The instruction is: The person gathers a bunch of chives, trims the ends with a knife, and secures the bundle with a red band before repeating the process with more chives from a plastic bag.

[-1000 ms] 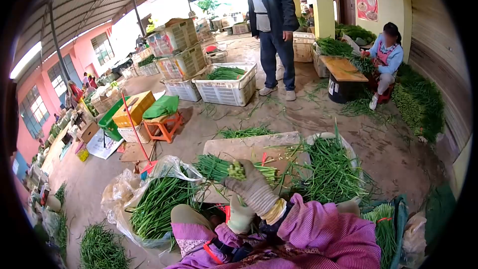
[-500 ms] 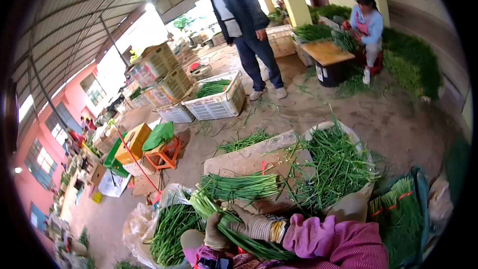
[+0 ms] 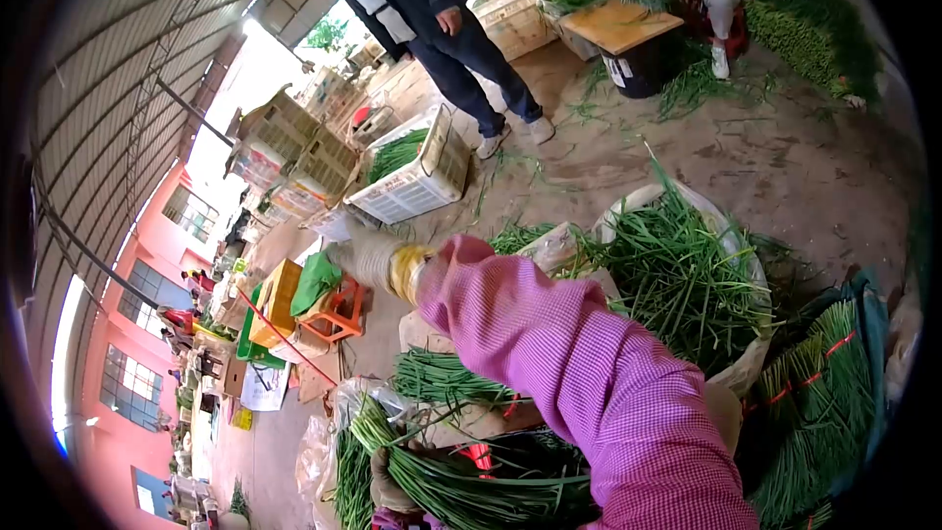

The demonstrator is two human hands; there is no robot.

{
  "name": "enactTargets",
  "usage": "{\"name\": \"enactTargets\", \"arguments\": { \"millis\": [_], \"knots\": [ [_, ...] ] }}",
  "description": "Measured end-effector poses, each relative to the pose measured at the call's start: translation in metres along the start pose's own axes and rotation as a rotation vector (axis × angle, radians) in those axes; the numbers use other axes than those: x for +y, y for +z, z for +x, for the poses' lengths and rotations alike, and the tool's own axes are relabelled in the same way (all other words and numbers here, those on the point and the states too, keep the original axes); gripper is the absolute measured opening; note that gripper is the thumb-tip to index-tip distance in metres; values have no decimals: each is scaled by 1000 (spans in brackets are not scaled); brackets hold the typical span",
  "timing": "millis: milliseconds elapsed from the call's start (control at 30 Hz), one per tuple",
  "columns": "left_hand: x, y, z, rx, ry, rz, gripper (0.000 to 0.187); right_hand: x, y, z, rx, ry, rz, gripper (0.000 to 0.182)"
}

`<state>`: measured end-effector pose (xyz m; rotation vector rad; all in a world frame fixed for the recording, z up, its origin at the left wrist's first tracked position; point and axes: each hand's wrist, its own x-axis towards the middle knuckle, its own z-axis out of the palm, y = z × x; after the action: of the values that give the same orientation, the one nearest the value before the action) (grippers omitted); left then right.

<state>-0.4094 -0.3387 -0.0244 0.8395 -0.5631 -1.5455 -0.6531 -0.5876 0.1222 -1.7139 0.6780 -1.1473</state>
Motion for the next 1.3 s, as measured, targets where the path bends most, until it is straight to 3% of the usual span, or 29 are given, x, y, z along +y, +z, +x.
{"name": "enactTargets", "arguments": {
  "millis": [67,100,167,233,300,333,367,400,433,467,500,533,567,600,700,767,833,900,933,967,1000,1067,1100,1133,1200,1233,1267,1300],
  "knots": [
    [-4,12,3,32,-11,62,52,10,-2,19,187,-104,-181,59],
    [-8,6,6,25,-51,17,53,10,-2,7,83,-23,-43,60],
    [-16,-17,18,25,-94,-28,55,20,10,-33,49,-79,5,62],
    [-24,-31,30,-49,-90,-33,57,61,40,-71,-37,152,-69,55],
    [-22,-11,25,-72,-86,-39,57,127,77,-117,-89,228,-23,53],
    [-21,-4,20,-70,-68,-28,57,122,84,-146,-117,114,16,53],
    [-19,-8,17,-30,-146,-99,56,149,99,-166,-275,178,127,53],
    [-17,8,10,-69,-76,-95,52,91,104,-196,-178,697,383,48],
    [-17,1,8,-75,-83,-107,50,135,123,-214,-316,762,380,44],
    [-17,-6,7,-85,-89,-117,49,189,155,-230,-420,743,681,46],
    [-13,-2,-1,-60,-48,-102,50,53,131,-236,-271,615,632,44],
    [-10,4,-6,-42,-12,-87,50,60,142,-250,-314,574,640,44],
    [-20,-40,2,47,19,-6,52,79,154,-261,-352,550,605,43],
    [-11,-16,-11,20,-4,-53,51,85,159,-270,-366,529,564,43],
    [-4,-20,-19,-168,-48,-169,49,98,167,-286,-351,453,357,41],
    [-6,-30,-27,-106,26,-118,49,122,168,-292,-304,300,38,40],
    [-11,-41,-29,-91,28,-125,48,164,163,-289,-201,-12,-505,39],
    [-14,-54,-36,-79,73,-160,48,91,151,-282,-21,245,-137,41],
    [-12,-52,-42,-132,-1,-226,51,113,157,-283,57,172,-63,48],
    [-13,-50,-45,-146,40,-189,52,59,154,-281,29,158,-116,61],
    [-15,-47,-46,-154,80,-150,53,67,163,-280,-52,193,-242,76],
    [-16,-55,-41,-123,-109,-328,54,-7,180,-291,-256,223,-317,86],
    [-12,-59,-37,-110,-150,-282,53,-31,187,-296,-367,343,-238,88],
    [-14,-69,-34,-219,-166,-201,62,-39,199,-303,-505,452,-156,90],
    [2,-23,-46,-242,-17,-210,70,-19,209,-321,-474,249,45,87],
    [-6,-40,-34,-400,-41,-363,73,3,199,-325,-569,376,11,77],
    [-5,-30,-40,-379,-1,-402,73,-18,175,-321,-649,446,-342,65],
    [-7,-33,-37,-407,-32,-463,73,-35,158,-301,-694,420,-43,50]
  ]
}}
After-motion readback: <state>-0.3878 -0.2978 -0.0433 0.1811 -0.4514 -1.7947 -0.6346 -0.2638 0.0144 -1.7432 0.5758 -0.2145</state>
